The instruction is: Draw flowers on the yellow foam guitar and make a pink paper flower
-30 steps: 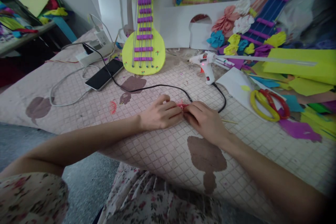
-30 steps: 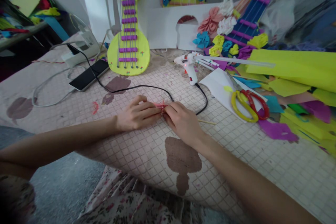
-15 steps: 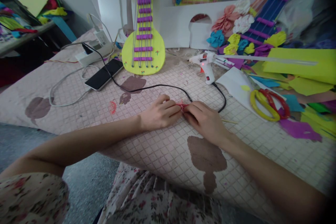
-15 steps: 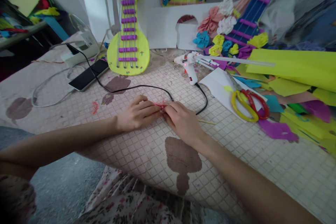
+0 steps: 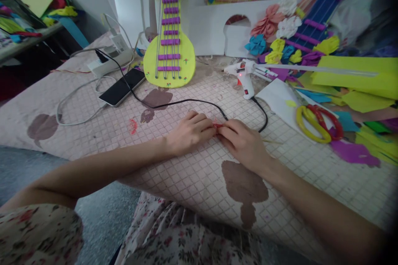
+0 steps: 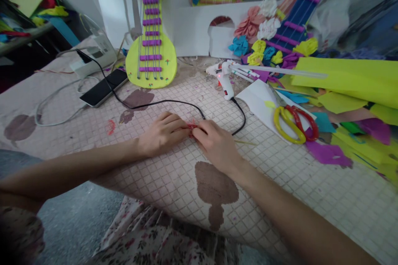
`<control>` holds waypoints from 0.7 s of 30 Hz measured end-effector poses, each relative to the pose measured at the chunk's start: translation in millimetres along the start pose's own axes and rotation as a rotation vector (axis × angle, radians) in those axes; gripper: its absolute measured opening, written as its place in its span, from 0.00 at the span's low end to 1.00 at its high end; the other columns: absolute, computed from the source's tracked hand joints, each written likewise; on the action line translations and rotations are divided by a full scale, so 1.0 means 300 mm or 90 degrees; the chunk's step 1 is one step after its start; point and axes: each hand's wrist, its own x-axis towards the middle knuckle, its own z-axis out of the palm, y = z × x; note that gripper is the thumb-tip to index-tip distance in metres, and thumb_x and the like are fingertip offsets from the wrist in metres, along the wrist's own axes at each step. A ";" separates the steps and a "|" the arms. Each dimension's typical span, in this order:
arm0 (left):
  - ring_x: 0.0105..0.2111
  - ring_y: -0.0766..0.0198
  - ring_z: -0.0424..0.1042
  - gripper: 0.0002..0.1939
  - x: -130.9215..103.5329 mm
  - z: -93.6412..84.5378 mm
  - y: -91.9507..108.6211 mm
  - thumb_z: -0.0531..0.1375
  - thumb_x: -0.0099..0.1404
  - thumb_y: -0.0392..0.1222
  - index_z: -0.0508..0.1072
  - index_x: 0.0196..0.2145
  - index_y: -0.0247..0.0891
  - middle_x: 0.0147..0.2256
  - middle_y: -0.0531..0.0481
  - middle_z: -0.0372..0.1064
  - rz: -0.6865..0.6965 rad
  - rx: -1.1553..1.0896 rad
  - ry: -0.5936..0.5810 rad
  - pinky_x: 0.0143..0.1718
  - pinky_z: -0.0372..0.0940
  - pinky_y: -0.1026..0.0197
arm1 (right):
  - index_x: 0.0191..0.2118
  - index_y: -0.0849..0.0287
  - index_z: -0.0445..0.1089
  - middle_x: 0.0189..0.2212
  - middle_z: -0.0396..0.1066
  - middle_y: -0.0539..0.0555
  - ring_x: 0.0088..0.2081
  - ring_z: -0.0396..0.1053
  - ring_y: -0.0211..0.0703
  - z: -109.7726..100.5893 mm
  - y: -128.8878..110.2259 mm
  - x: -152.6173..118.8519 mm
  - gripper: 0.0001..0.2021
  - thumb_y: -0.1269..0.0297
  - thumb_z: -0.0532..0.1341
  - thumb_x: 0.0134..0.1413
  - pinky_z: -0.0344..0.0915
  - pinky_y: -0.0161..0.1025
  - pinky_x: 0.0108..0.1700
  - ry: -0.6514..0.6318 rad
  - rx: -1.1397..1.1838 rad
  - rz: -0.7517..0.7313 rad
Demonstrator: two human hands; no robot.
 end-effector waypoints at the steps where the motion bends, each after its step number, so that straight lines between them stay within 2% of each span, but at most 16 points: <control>1: 0.36 0.63 0.66 0.09 0.001 0.001 0.001 0.51 0.70 0.38 0.70 0.36 0.37 0.35 0.49 0.71 -0.012 -0.006 -0.001 0.37 0.58 0.59 | 0.36 0.60 0.70 0.37 0.70 0.57 0.39 0.67 0.45 -0.001 0.000 0.001 0.09 0.69 0.53 0.61 0.66 0.41 0.37 -0.002 0.000 -0.002; 8: 0.35 0.64 0.66 0.10 0.000 0.007 0.003 0.52 0.69 0.42 0.71 0.37 0.37 0.35 0.49 0.71 -0.057 -0.065 0.016 0.38 0.58 0.59 | 0.36 0.59 0.70 0.36 0.71 0.57 0.39 0.66 0.46 -0.004 -0.002 0.003 0.09 0.69 0.52 0.61 0.66 0.43 0.37 -0.017 -0.009 -0.006; 15: 0.34 0.63 0.65 0.12 0.012 0.001 0.009 0.50 0.70 0.41 0.71 0.33 0.37 0.33 0.49 0.70 -0.062 -0.041 -0.004 0.37 0.57 0.59 | 0.37 0.61 0.69 0.36 0.71 0.57 0.41 0.66 0.47 -0.006 -0.004 0.001 0.09 0.70 0.52 0.61 0.67 0.43 0.39 -0.031 -0.016 -0.003; 21: 0.34 0.62 0.65 0.13 0.018 -0.001 0.017 0.49 0.71 0.42 0.70 0.35 0.35 0.33 0.48 0.69 -0.082 -0.037 -0.029 0.36 0.56 0.58 | 0.39 0.59 0.69 0.36 0.70 0.57 0.40 0.66 0.46 0.003 -0.004 -0.006 0.08 0.67 0.52 0.62 0.66 0.42 0.37 0.012 -0.001 0.019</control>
